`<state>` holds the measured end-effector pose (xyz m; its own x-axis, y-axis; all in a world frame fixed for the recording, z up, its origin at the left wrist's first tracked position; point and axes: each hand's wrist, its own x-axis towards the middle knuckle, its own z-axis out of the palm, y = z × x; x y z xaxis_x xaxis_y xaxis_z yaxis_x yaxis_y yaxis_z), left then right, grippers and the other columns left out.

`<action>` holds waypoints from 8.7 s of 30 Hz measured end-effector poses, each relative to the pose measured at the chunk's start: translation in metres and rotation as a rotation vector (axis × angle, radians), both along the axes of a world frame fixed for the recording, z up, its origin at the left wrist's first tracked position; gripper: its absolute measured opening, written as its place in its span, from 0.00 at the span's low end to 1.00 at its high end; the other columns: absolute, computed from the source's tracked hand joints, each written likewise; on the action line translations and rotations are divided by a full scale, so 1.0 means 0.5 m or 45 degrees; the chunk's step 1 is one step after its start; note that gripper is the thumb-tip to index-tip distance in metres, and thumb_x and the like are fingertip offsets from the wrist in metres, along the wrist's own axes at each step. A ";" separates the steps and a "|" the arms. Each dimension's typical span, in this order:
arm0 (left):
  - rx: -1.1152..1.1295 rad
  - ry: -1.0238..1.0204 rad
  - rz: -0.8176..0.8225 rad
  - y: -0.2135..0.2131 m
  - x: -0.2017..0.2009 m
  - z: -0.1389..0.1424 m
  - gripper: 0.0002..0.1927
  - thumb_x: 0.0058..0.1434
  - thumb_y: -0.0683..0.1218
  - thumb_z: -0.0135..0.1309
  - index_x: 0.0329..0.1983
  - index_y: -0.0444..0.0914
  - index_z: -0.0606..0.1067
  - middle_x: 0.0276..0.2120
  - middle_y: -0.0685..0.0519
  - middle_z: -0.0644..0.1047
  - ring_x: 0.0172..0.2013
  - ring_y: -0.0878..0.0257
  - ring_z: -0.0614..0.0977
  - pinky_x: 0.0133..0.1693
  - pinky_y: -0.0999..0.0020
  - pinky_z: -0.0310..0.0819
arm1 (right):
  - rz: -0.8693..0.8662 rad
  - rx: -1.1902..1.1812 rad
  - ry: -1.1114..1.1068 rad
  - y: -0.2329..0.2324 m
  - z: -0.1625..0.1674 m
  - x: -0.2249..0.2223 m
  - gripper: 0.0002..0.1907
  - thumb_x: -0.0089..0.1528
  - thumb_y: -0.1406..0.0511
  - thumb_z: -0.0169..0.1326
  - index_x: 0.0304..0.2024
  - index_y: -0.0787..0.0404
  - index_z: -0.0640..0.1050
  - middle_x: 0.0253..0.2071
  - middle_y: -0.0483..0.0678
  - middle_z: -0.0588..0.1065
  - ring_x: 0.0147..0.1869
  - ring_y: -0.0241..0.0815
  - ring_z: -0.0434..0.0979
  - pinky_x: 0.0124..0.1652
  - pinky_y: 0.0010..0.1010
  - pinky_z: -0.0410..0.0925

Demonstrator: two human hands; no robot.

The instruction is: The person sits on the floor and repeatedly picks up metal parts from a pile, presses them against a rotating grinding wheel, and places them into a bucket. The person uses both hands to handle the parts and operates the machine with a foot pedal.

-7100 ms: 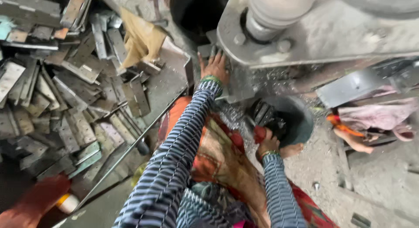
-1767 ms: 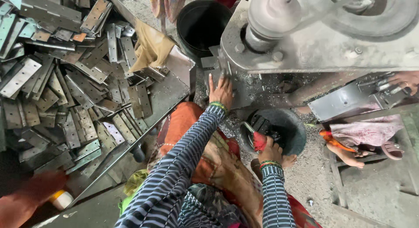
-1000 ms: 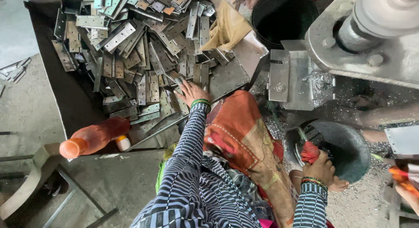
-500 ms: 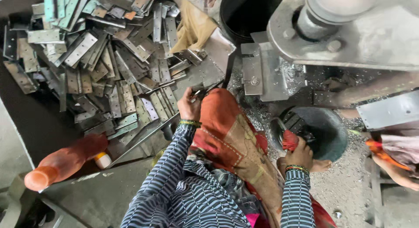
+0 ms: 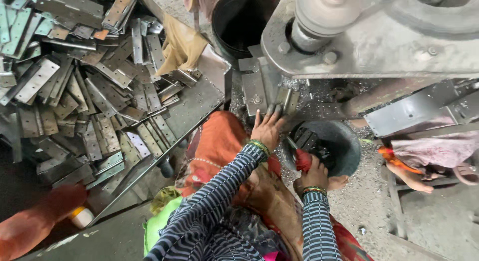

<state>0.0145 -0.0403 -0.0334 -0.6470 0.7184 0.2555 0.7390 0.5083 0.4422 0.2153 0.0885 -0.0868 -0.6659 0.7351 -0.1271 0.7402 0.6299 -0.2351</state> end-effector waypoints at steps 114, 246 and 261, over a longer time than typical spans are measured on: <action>-0.455 -0.207 0.066 0.069 0.004 0.100 0.29 0.57 0.47 0.59 0.62 0.40 0.68 0.60 0.44 0.70 0.63 0.50 0.70 0.61 0.55 0.68 | -0.010 -0.170 -0.356 -0.001 0.044 -0.016 0.41 0.59 0.62 0.54 0.73 0.48 0.54 0.69 0.61 0.62 0.73 0.61 0.59 0.70 0.51 0.50; -0.302 0.024 0.230 -0.013 -0.121 0.072 0.29 0.66 0.57 0.50 0.69 0.48 0.66 0.73 0.54 0.59 0.76 0.53 0.51 0.70 0.24 0.29 | 0.020 0.177 0.018 0.005 -0.034 0.014 0.40 0.54 0.60 0.65 0.68 0.43 0.67 0.56 0.57 0.74 0.61 0.63 0.71 0.57 0.59 0.66; -0.526 -0.253 1.526 -0.541 -0.141 0.083 0.32 0.51 0.52 0.63 0.57 0.38 0.69 0.55 0.44 0.71 0.55 0.49 0.74 0.52 0.52 0.72 | 0.147 0.150 0.124 0.025 -0.080 0.039 0.36 0.54 0.62 0.67 0.64 0.53 0.69 0.56 0.66 0.73 0.61 0.68 0.71 0.61 0.55 0.64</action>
<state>-0.0559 -0.3107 0.0080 -0.9423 -0.3342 -0.0205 -0.3336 0.9319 0.1424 0.2347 0.1012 -0.1269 -0.7516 0.6591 0.0245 0.6388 0.7367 -0.2216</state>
